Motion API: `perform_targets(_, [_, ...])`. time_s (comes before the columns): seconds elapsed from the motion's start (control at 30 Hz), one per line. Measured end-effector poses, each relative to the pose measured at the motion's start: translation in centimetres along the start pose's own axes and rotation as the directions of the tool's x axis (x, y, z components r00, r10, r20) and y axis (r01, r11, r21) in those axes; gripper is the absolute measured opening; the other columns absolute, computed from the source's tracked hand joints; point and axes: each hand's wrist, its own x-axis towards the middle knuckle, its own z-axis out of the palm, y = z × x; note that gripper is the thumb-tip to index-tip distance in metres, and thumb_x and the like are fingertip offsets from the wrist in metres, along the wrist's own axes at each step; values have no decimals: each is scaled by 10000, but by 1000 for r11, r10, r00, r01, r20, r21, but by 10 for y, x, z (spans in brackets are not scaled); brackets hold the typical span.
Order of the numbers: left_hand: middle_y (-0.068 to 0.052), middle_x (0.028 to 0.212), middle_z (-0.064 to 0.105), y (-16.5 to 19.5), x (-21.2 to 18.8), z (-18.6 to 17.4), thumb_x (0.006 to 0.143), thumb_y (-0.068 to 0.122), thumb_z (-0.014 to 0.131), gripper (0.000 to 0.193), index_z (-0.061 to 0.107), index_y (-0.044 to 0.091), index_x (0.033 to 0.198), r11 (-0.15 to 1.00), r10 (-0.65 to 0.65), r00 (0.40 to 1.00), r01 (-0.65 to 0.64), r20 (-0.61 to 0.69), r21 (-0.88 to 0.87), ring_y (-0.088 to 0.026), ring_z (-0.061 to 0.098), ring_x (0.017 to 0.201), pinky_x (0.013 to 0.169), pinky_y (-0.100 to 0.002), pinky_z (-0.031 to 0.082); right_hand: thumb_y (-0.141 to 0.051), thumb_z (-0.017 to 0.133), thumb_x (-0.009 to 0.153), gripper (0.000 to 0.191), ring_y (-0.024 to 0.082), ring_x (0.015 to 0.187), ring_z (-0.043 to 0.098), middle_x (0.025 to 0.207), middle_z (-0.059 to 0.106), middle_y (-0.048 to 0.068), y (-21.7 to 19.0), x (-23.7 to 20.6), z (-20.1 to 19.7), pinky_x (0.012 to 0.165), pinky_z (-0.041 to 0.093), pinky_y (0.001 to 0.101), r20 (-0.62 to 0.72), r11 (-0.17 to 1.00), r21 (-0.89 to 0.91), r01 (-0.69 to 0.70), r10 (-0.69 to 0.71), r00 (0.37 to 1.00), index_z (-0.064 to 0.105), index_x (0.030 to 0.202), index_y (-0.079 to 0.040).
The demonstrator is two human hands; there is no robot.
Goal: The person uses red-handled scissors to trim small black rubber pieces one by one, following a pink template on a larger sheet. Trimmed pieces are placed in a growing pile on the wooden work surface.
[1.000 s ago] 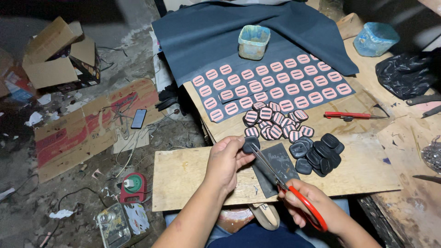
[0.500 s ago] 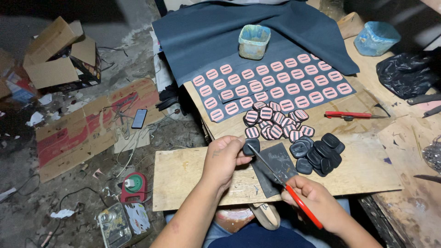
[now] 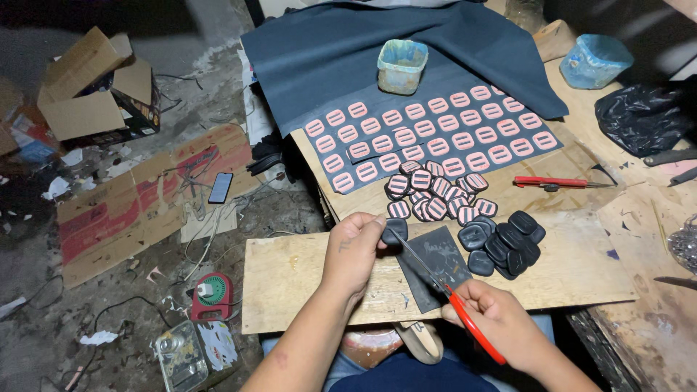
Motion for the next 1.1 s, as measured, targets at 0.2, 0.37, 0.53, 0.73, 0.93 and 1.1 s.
perform_targets(0.2, [-110,811,722,10,-7,4,897,64,650,225,572,115,1101,994,-90,996,90,0,-66,-128,636,632,556,-248,508,-352,550,967,309,113,471,568,618,563,42,-15,-2,1,432,465,246,145,945,206,-252,226,963,615,1043,-60])
perform_targets(0.37, [-86,893,710,17,-10,13,946,109,634,107,631,32,1021,970,-144,988,152,54,-190,-148,701,743,650,-272,576,-392,541,966,369,122,468,574,620,567,53,-20,-1,0,423,465,251,143,948,205,-242,216,966,622,1055,-43])
perform_targets(0.53, [-96,885,727,17,-11,10,986,181,583,177,644,15,974,957,-204,978,210,53,-199,-158,696,754,701,-287,590,-400,537,958,382,119,479,584,636,579,51,-20,-2,1,428,469,248,155,933,245,-265,232,960,625,1060,-42])
perform_targets(0.73, [-84,877,724,11,-9,8,992,172,577,174,647,19,950,977,-139,988,149,73,-150,-142,686,768,738,-280,577,-419,571,936,399,119,448,581,622,589,51,-17,-1,3,399,456,246,148,914,289,-284,250,957,638,1047,-41])
perform_targets(0.93, [-90,874,735,6,-10,6,998,175,575,199,656,2,945,990,-92,993,98,69,-97,-138,689,767,740,-277,574,-375,643,902,312,113,395,541,594,572,36,-15,2,5,371,415,247,36,901,211,-378,380,924,671,998,-79])
perform_targets(1.1, [-99,853,738,5,-10,6,999,166,583,204,659,-12,933,997,-63,996,65,64,-35,-143,680,749,720,-278,561,-352,672,903,279,108,393,530,586,554,29,-18,-1,8,369,405,249,-42,909,154,-387,398,917,655,930,-75])
